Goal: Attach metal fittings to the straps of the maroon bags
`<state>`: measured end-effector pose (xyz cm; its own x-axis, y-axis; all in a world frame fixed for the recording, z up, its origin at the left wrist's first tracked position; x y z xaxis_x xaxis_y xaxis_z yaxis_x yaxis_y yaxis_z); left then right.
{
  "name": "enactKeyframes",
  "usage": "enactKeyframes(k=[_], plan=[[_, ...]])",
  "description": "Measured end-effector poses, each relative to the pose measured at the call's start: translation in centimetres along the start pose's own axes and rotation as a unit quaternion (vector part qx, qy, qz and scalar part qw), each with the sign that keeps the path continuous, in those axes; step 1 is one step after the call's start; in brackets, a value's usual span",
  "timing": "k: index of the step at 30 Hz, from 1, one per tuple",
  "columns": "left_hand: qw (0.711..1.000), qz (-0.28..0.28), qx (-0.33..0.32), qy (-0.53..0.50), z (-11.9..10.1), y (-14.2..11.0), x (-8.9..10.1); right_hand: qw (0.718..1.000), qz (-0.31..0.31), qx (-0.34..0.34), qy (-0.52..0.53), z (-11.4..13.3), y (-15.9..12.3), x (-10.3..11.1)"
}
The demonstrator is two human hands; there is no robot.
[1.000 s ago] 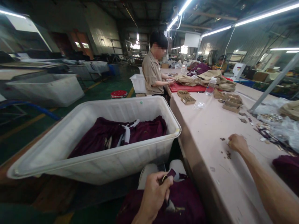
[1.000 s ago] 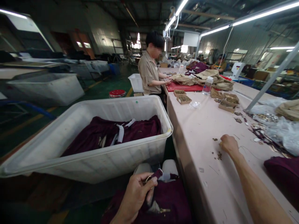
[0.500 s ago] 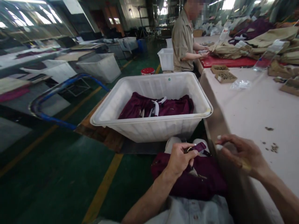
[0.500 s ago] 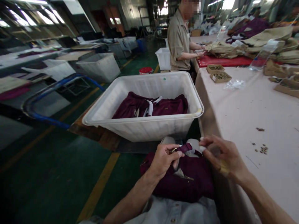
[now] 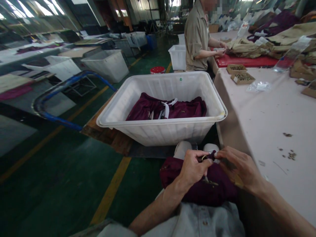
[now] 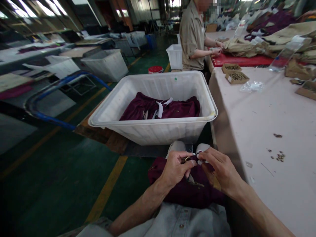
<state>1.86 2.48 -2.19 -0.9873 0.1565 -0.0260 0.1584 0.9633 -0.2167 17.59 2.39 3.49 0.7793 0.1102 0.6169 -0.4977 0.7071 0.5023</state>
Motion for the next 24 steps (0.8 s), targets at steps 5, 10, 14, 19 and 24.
enactKeyframes(k=[5, 10, 14, 19, 24], plan=[[1.0, 0.026, -0.011, 0.008, -0.3, 0.2, -0.6, 0.999, -0.002, -0.031, 0.018, -0.8, -0.4, 0.5], [0.999, 0.017, -0.015, 0.024, -0.2, 0.2, -0.8, 0.994, 0.01, -0.097, 0.044, -2.0, -0.6, 0.8], [0.994, 0.0, -0.073, 0.087, -1.2, -0.1, -0.8, 0.986, -0.006, -0.155, 0.068, -2.5, -0.6, 1.1], [0.974, 0.023, -0.157, 0.162, -3.1, -0.7, -1.0, 0.947, 0.004, -0.263, 0.183, -4.2, -1.4, 0.5], [0.975, 0.055, -0.148, 0.159, -3.2, -0.6, -1.3, 0.924, 0.008, -0.302, 0.236, -4.9, -1.9, -0.5]])
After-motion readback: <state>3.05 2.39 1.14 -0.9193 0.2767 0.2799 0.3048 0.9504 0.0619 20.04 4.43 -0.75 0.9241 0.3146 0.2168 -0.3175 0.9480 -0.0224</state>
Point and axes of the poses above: each hand's wrist, its own y-axis towards the middle knuckle, its own x-axis out of the back of the hand, z = x × y, the point moved 7 cm from there along y, towards the middle knuckle, and after that the axes turned 3 degrees about -z, right-handed, at the moved point
